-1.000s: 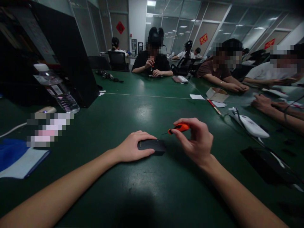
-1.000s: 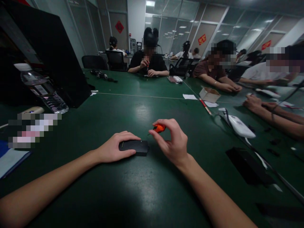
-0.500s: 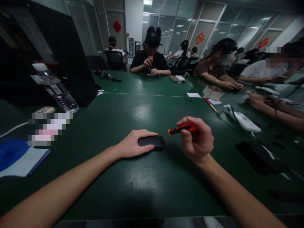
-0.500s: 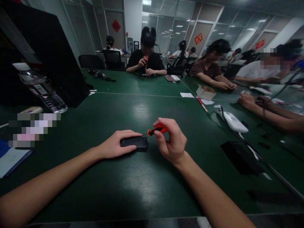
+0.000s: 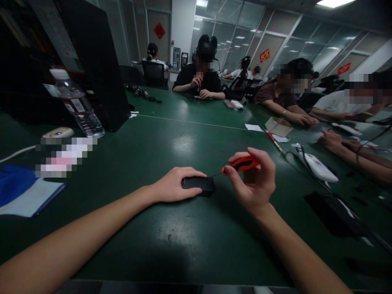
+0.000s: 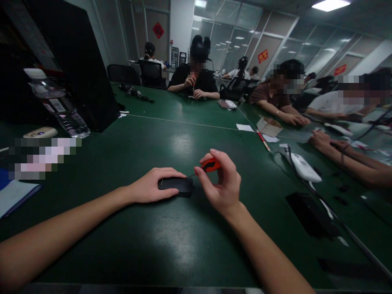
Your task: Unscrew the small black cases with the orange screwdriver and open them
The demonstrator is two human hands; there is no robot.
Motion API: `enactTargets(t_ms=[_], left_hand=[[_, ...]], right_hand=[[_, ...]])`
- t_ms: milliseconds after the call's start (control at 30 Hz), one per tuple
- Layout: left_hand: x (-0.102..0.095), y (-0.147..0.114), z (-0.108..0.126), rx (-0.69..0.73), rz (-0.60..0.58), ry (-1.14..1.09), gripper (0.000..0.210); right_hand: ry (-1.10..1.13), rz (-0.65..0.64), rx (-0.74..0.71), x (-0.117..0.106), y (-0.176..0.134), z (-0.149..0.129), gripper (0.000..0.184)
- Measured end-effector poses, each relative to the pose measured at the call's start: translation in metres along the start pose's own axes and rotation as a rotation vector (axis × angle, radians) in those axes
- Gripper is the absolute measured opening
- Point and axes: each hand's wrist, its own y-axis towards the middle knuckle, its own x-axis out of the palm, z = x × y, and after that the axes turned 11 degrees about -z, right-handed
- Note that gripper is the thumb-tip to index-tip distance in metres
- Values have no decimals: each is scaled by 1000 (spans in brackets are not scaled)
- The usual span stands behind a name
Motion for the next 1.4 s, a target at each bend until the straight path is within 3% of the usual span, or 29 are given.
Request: enactTargets(t_ms=[267, 767, 933, 1167, 1400], left_hand=[[0, 1, 0, -9, 10, 16, 43], [0, 1, 0, 3, -2, 41, 41], [0, 1, 0, 7, -3, 50, 41], [0, 1, 0, -1, -4, 47, 42], [0, 1, 1, -3, -1, 43, 41]], right_hand=[[80, -32, 254, 6, -1, -3, 74], [113, -218, 320, -6, 4, -1, 90], [137, -229, 272, -4, 5, -1, 86], [23, -205, 318, -8, 4, 5, 85], [175, -238, 338, -9, 7, 5, 82]])
